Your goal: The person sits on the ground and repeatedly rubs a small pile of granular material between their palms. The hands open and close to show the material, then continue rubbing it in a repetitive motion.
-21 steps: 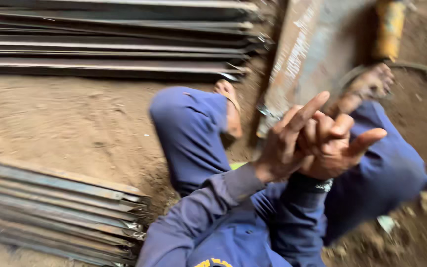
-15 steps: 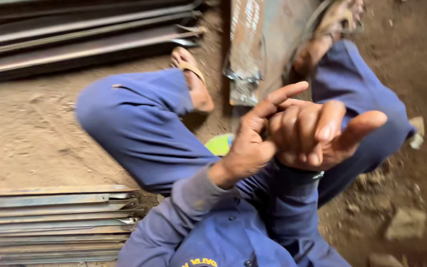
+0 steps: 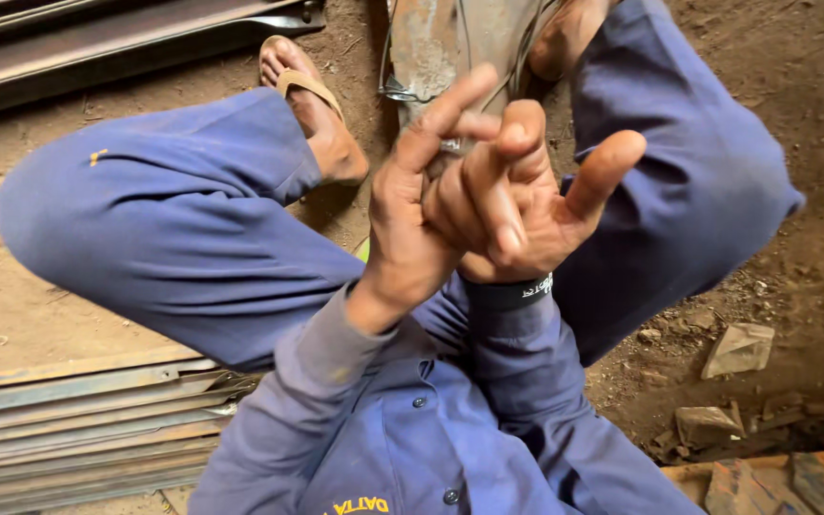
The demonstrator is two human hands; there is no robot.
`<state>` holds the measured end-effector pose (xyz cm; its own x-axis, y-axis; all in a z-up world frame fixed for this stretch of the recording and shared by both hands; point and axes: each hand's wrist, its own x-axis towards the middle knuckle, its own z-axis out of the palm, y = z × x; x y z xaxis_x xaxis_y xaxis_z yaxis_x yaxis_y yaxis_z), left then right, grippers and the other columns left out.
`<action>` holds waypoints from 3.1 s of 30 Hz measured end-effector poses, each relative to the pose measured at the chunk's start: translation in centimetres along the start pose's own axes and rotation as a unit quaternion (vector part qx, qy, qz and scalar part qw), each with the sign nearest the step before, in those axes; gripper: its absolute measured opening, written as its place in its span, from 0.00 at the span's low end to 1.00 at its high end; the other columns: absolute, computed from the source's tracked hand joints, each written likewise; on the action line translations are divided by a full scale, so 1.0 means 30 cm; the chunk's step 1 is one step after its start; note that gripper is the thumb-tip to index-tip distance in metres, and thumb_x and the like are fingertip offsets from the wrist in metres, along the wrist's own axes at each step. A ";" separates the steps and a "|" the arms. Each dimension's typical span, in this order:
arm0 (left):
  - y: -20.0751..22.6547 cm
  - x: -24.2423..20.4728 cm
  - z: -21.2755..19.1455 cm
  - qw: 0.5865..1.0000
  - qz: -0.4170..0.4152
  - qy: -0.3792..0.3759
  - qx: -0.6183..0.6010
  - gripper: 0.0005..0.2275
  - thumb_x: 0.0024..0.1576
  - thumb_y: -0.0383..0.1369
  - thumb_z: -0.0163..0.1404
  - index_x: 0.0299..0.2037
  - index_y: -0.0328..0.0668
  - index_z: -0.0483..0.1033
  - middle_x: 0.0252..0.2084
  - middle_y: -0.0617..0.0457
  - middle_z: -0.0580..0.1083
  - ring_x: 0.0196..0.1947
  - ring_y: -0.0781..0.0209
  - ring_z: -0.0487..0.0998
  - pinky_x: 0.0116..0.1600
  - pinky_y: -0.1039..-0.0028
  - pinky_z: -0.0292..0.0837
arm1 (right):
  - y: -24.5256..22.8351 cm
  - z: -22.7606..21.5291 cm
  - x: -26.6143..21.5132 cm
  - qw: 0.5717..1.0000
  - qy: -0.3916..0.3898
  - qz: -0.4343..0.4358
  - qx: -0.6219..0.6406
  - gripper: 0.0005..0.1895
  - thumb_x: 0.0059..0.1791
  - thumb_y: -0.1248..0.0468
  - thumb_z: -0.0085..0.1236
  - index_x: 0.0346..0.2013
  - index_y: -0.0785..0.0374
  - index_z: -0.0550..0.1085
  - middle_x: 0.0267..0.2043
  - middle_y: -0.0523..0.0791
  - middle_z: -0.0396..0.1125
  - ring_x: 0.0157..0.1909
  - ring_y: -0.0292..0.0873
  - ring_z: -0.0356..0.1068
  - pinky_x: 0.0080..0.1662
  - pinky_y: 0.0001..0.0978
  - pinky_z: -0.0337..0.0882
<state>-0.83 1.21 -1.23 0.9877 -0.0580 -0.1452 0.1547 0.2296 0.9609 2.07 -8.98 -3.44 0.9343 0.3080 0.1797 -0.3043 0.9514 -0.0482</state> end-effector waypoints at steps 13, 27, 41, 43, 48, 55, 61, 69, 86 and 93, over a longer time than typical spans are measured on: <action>0.070 0.009 0.007 0.985 0.020 0.051 0.163 0.26 0.66 0.18 0.52 0.73 0.45 0.62 0.60 0.47 0.69 0.47 0.66 0.77 0.54 0.81 0.79 | 0.026 -0.041 -0.027 0.998 0.067 -0.013 -0.010 0.48 0.54 0.23 0.31 0.55 0.63 0.72 0.26 0.40 0.69 0.19 0.31 0.58 0.25 0.21 0.59; 0.070 0.008 0.031 0.999 0.009 0.020 0.042 0.29 0.64 0.18 0.53 0.73 0.44 0.55 0.58 0.50 0.73 0.53 0.66 0.76 0.59 0.78 0.72 | -0.020 -0.013 0.001 0.992 0.052 -0.038 -0.105 0.56 0.46 0.17 0.33 0.71 0.57 0.58 0.32 0.42 0.73 0.20 0.33 0.58 0.25 0.25 0.60; 0.063 0.006 0.063 0.997 -0.062 -0.003 -0.051 0.31 0.59 0.16 0.49 0.75 0.38 0.55 0.58 0.47 0.73 0.57 0.61 0.76 0.70 0.72 0.71 | -0.049 -0.036 -0.034 0.999 -0.019 -0.032 -0.026 0.57 0.46 0.18 0.27 0.75 0.54 0.57 0.31 0.44 0.75 0.21 0.34 0.62 0.27 0.28 0.63; 0.043 0.006 0.044 0.990 -0.099 -0.010 -0.103 0.31 0.60 0.15 0.49 0.76 0.37 0.56 0.56 0.46 0.74 0.54 0.61 0.76 0.67 0.73 0.72 | -0.029 -0.051 -0.032 0.999 -0.042 -0.013 0.031 0.58 0.46 0.18 0.26 0.75 0.55 0.57 0.32 0.44 0.75 0.22 0.35 0.63 0.28 0.29 0.65; 0.013 0.001 0.042 0.982 0.074 0.042 0.169 0.31 0.67 0.17 0.55 0.76 0.50 0.53 0.59 0.49 0.71 0.50 0.67 0.77 0.59 0.84 0.78 | -0.008 -0.024 -0.035 0.981 0.157 -0.031 -0.110 0.61 0.43 0.16 0.34 0.74 0.58 0.57 0.33 0.45 0.72 0.21 0.37 0.57 0.29 0.27 0.61; 0.056 0.002 0.073 0.971 -0.155 0.030 -0.178 0.39 0.57 0.15 0.51 0.78 0.44 0.45 0.59 0.41 0.73 0.51 0.58 0.79 0.58 0.75 0.77 | -0.046 -0.018 -0.007 0.999 -0.038 -0.016 0.006 0.67 0.39 0.13 0.29 0.78 0.55 0.46 0.34 0.45 0.75 0.23 0.33 0.65 0.30 0.27 0.66; 0.041 0.012 0.066 0.975 0.103 0.044 0.190 0.35 0.67 0.16 0.51 0.81 0.50 0.47 0.65 0.40 0.69 0.53 0.60 0.78 0.55 0.81 0.81 | -0.036 -0.013 -0.034 0.981 0.117 -0.028 -0.151 0.69 0.39 0.13 0.35 0.78 0.58 0.44 0.31 0.48 0.72 0.19 0.35 0.57 0.27 0.23 0.60; 0.030 0.006 0.046 0.989 -0.125 0.077 0.009 0.35 0.59 0.18 0.51 0.75 0.41 0.46 0.55 0.52 0.72 0.42 0.70 0.79 0.46 0.79 0.80 | -0.008 -0.019 -0.043 0.997 0.078 0.001 -0.020 0.71 0.37 0.12 0.29 0.79 0.59 0.48 0.34 0.50 0.74 0.19 0.34 0.63 0.29 0.22 0.64; 0.021 -0.024 0.083 0.998 -0.019 0.048 -0.029 0.30 0.66 0.16 0.47 0.76 0.39 0.48 0.54 0.53 0.68 0.41 0.73 0.69 0.49 0.85 0.71 | -0.053 0.006 -0.028 0.995 0.084 -0.020 0.047 0.70 0.36 0.13 0.39 0.80 0.46 0.32 0.58 0.56 0.71 0.40 0.45 0.73 0.38 0.30 0.73; -0.014 -0.034 0.062 0.989 -0.084 0.071 -0.102 0.31 0.62 0.17 0.52 0.75 0.33 0.52 0.60 0.51 0.66 0.56 0.66 0.73 0.62 0.76 0.73 | -0.037 -0.017 -0.036 0.997 0.029 -0.012 0.078 0.65 0.43 0.12 0.36 0.79 0.48 0.39 0.68 0.53 0.66 0.58 0.50 0.71 0.50 0.35 0.73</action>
<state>-1.95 -0.64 -1.05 0.9385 0.0216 -0.3446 0.3044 0.4198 0.8551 1.49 -10.38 -4.10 0.9492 0.2897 0.1225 -0.3030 0.9468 0.1086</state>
